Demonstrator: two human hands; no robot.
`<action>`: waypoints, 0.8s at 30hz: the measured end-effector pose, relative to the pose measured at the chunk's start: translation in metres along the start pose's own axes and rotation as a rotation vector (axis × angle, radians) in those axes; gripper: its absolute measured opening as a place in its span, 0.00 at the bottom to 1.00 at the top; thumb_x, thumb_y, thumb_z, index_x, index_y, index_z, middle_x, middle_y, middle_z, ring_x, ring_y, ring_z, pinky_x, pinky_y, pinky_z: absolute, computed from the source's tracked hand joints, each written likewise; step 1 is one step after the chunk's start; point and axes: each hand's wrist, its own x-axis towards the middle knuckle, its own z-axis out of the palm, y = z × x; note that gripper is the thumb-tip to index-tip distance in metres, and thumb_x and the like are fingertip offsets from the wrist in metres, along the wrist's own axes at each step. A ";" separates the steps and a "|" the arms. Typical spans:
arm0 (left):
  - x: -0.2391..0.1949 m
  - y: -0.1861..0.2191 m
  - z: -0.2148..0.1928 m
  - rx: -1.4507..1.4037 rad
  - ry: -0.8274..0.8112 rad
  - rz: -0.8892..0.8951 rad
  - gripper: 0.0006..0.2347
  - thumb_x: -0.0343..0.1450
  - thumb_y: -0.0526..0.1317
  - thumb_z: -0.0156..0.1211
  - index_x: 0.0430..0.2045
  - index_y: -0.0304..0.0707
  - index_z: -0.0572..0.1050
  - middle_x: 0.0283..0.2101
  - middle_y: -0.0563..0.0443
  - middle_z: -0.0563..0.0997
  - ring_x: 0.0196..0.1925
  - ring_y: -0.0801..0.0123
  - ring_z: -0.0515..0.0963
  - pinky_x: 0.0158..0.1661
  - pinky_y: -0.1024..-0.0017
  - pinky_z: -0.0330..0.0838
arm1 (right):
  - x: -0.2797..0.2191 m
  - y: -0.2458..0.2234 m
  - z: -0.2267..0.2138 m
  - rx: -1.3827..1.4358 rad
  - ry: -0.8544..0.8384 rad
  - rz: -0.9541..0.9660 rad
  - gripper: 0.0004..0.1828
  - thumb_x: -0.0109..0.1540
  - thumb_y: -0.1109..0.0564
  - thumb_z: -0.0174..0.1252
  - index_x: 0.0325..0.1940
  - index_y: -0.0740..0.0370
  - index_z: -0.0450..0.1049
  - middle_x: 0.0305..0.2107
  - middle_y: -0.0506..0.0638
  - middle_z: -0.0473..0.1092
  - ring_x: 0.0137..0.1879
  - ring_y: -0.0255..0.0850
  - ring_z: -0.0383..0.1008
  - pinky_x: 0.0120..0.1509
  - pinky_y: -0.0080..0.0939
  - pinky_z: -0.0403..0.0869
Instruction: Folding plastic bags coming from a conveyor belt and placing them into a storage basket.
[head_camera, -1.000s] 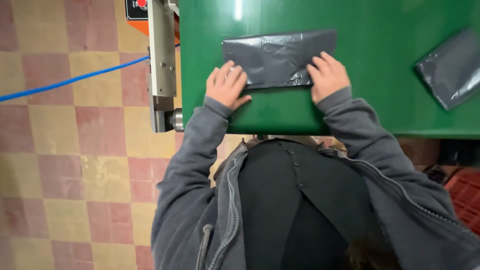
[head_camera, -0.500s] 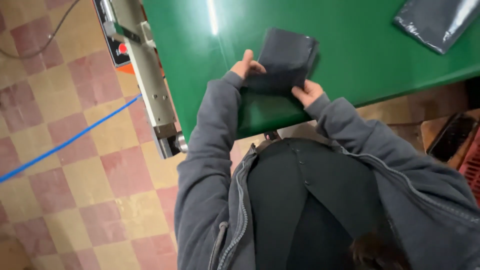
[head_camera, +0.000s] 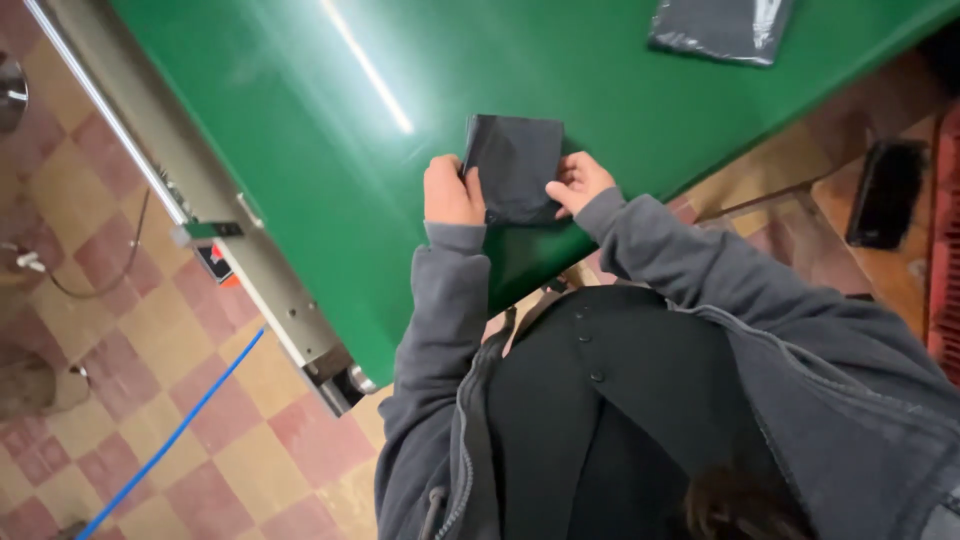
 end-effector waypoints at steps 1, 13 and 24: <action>0.009 0.022 -0.005 -0.071 -0.004 -0.024 0.08 0.72 0.33 0.62 0.40 0.31 0.69 0.39 0.39 0.72 0.42 0.46 0.73 0.46 0.57 0.69 | -0.001 -0.003 -0.014 0.017 0.037 -0.024 0.24 0.64 0.61 0.60 0.63 0.66 0.61 0.46 0.57 0.72 0.44 0.40 0.77 0.39 0.41 0.79; 0.142 0.206 0.102 -0.430 -0.101 0.213 0.18 0.77 0.34 0.58 0.62 0.33 0.64 0.52 0.40 0.72 0.51 0.49 0.75 0.53 0.63 0.74 | 0.030 -0.127 -0.221 0.068 0.162 -0.807 0.30 0.76 0.55 0.53 0.80 0.64 0.54 0.66 0.51 0.66 0.69 0.38 0.68 0.76 0.39 0.68; 0.165 0.117 0.332 -0.024 -0.105 -0.041 0.23 0.74 0.50 0.59 0.58 0.34 0.65 0.57 0.38 0.73 0.52 0.44 0.78 0.48 0.57 0.76 | 0.093 -0.102 -0.279 -0.610 0.655 -0.773 0.32 0.72 0.61 0.58 0.78 0.59 0.54 0.47 0.65 0.75 0.48 0.59 0.78 0.54 0.52 0.76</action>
